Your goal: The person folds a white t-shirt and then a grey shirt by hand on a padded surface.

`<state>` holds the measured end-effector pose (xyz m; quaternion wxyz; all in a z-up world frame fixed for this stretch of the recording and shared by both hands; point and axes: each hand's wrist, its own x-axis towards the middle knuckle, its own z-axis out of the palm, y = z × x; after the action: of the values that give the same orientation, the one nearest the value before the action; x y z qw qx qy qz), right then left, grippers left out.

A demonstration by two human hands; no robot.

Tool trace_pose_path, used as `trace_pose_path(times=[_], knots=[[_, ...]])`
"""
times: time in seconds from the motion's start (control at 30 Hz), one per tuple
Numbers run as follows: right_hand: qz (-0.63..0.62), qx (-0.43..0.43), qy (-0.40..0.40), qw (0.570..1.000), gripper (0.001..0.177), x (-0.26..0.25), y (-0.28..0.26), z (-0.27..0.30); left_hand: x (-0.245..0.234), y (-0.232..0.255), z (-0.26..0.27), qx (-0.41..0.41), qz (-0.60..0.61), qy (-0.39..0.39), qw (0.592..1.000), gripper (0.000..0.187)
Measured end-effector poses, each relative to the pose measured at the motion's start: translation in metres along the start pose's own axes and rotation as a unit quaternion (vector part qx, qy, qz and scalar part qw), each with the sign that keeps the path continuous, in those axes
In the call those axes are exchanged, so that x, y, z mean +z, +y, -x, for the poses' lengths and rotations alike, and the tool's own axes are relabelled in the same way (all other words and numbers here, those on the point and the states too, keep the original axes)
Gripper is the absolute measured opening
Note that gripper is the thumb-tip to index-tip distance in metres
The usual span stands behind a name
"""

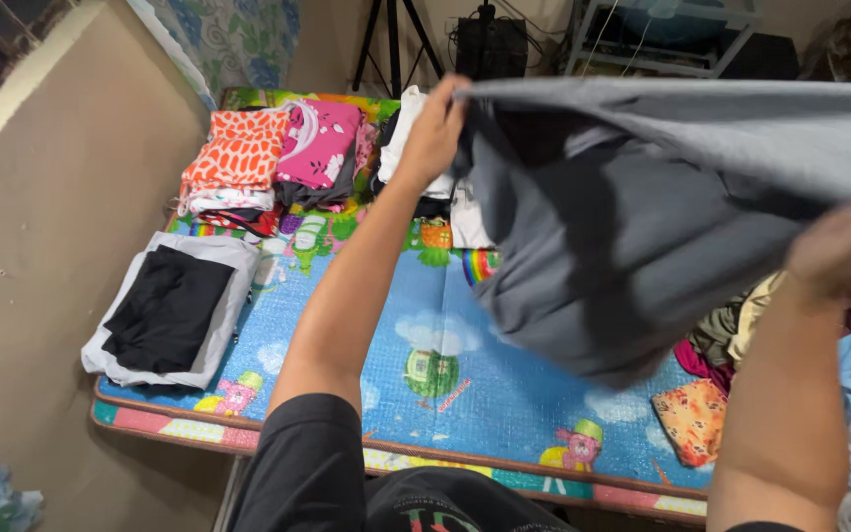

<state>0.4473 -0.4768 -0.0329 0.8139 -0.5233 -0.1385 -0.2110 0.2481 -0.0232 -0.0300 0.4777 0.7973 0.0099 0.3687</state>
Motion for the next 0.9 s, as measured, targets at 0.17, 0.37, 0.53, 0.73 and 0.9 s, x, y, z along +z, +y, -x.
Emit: trace_pose_path(times=[0.17,0.37,0.53,0.73,0.9], knots=[[0.181,-0.11,-0.104,0.972,0.034,0.01,-0.061,0.113,-0.038,-0.015,-0.015,0.148,0.095,0.015,0.984,0.027],[0.23,-0.173,-0.399,0.87,0.024,0.04,-0.098,0.343,-0.147,-0.167,0.047,-0.013,0.176,0.045,0.983,0.053],[0.197,0.026,-0.58,0.79,0.027,0.116,-0.072,0.444,-0.241,-0.247,0.196,-0.172,-0.205,0.207,0.941,0.032],[0.081,0.174,-0.7,0.688,0.029,0.114,-0.036,0.49,-0.251,-0.218,0.38,-0.386,-0.401,0.074,0.828,0.047],[0.255,0.279,-0.477,0.794,0.019,0.034,0.047,0.466,-0.218,-0.159,0.488,-0.409,-0.308,0.072,0.856,0.03]])
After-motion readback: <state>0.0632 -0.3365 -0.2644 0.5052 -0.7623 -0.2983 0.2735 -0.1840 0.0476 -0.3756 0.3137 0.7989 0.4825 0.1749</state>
